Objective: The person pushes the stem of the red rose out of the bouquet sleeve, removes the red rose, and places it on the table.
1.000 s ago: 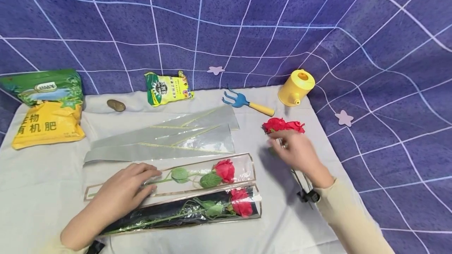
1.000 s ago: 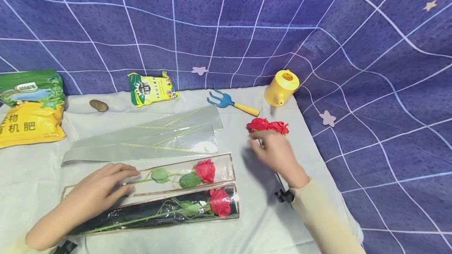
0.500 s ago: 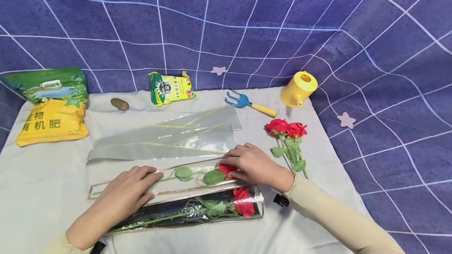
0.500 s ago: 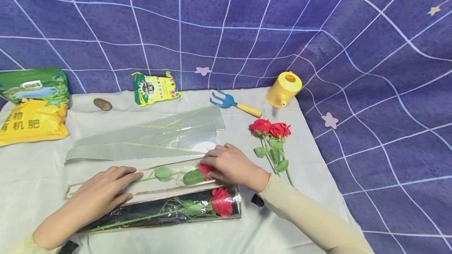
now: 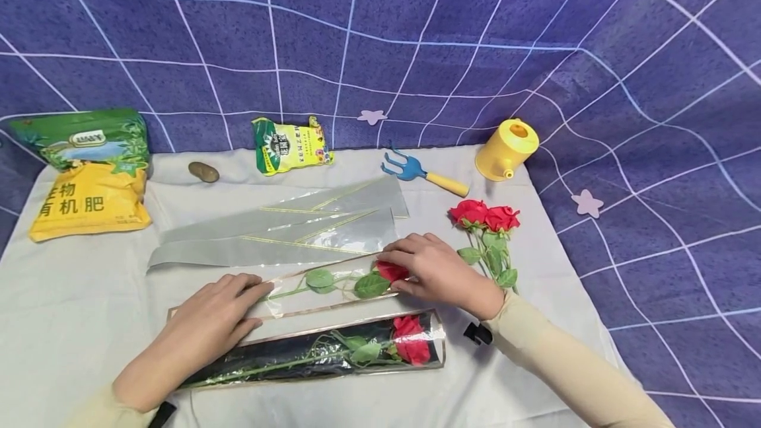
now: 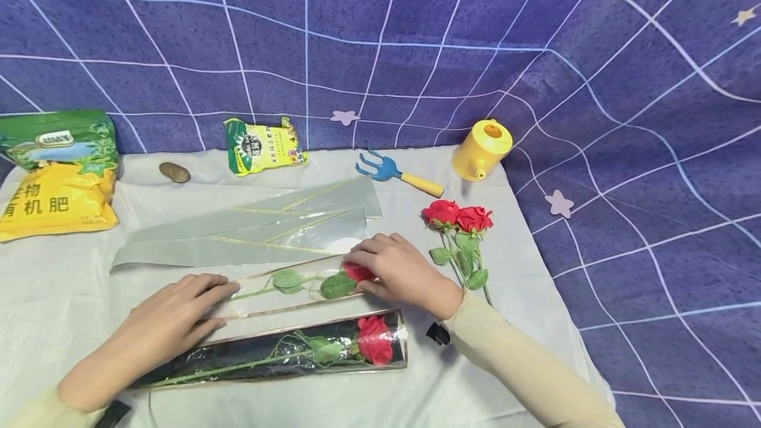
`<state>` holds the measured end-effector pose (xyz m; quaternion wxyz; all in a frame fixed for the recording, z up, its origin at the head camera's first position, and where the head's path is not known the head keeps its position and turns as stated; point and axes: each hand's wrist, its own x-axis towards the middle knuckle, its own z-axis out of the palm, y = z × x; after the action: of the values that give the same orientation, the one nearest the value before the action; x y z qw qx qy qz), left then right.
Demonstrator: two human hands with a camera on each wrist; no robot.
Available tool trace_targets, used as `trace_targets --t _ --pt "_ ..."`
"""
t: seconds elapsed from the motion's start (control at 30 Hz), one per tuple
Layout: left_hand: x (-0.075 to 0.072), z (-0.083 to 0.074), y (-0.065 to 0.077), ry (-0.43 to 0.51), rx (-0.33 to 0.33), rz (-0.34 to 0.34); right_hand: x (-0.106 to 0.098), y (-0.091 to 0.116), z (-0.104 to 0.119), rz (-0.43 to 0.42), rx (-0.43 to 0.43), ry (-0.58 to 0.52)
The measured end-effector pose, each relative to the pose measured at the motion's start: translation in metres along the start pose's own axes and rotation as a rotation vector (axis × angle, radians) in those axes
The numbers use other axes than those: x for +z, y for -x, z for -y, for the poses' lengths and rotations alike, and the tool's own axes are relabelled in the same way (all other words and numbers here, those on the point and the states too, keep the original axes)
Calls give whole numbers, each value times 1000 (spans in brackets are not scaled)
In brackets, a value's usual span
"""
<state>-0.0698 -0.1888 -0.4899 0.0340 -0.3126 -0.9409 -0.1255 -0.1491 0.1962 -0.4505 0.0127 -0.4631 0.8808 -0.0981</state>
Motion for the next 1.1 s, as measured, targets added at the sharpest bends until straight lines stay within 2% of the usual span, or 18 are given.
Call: trace_targets --t 0.3,0.57,0.73,1.0,1.1 --pt "3 2 -4 -14 -12 2 10 1 -7 -45 -28 -35" --pt "-9 0 -4 -16 -3 -134 10 3 -14 -106 -26 -74" --pt "-30 -1 -9 -16 46 -233 -2 4 -16 -184 -35 -84" --pt "-79 -13 -20 -43 107 -351 -47 -1 -15 -330 -84 -50" --pt "-93 -18 -24 -48 142 -397 -61 -1 -12 -376 -107 -45"
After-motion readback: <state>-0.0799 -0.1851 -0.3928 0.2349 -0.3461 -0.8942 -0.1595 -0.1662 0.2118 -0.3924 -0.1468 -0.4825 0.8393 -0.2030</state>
